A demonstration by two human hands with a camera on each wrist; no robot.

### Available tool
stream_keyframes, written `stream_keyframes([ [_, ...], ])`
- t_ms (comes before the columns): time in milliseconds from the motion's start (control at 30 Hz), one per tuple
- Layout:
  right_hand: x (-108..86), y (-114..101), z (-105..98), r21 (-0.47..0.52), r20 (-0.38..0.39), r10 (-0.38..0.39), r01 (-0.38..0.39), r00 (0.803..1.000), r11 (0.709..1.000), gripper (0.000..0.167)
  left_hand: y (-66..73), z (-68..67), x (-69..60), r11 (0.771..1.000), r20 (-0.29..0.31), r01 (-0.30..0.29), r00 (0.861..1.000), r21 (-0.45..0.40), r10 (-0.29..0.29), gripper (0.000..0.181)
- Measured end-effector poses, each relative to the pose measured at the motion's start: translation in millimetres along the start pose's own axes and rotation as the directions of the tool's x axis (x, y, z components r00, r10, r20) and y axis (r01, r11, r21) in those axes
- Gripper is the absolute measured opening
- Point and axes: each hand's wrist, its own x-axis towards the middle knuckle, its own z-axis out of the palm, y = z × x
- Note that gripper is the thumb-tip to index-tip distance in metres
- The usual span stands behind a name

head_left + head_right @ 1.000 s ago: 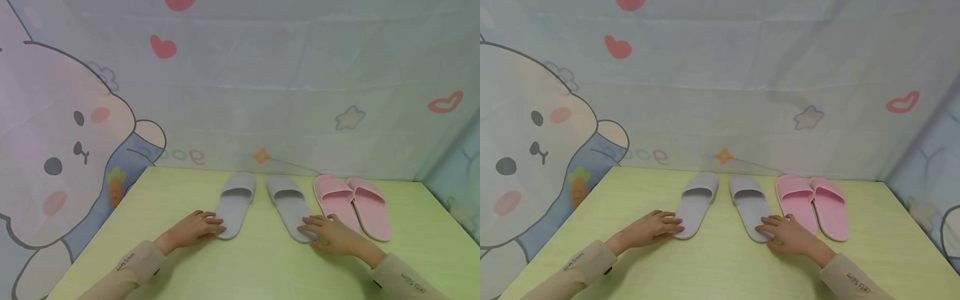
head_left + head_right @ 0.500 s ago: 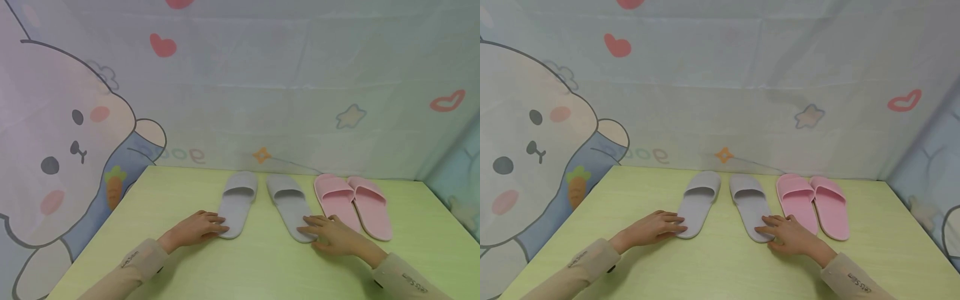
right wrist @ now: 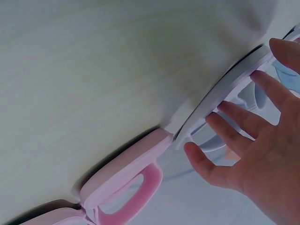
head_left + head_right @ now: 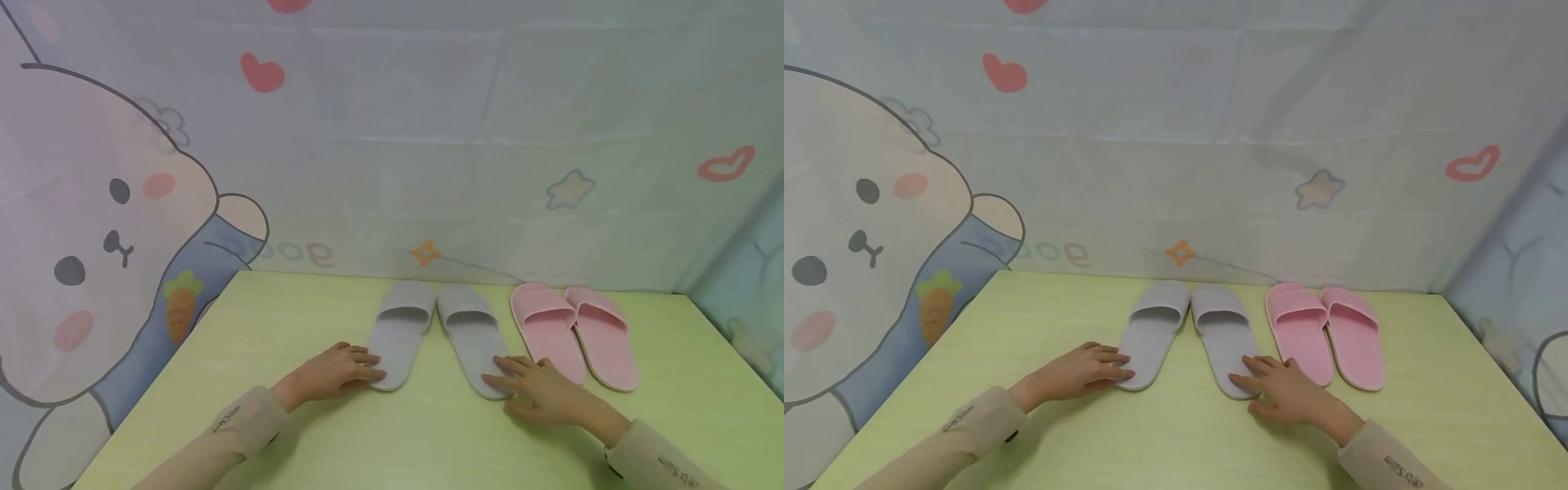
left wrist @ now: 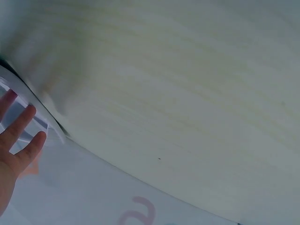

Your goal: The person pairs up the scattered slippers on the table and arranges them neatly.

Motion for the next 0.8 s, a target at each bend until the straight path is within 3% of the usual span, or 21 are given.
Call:
stream_keyframes([
  [200,-1.3,-5.9,-1.1,-0.010,0.042,0.020,-0.019,0.999,1.000,0.052,1.7,0.6,2.0,1.000,0.012,0.000,1.000,0.000,0.000,0.029],
  [800,-2.9,-17.5,0.7,-0.027,0.030,0.040,-0.039,0.999,0.999,0.053,12.9,1.2,18.7,0.999,-0.012,-0.035,0.999,-0.004,0.035,0.028],
])
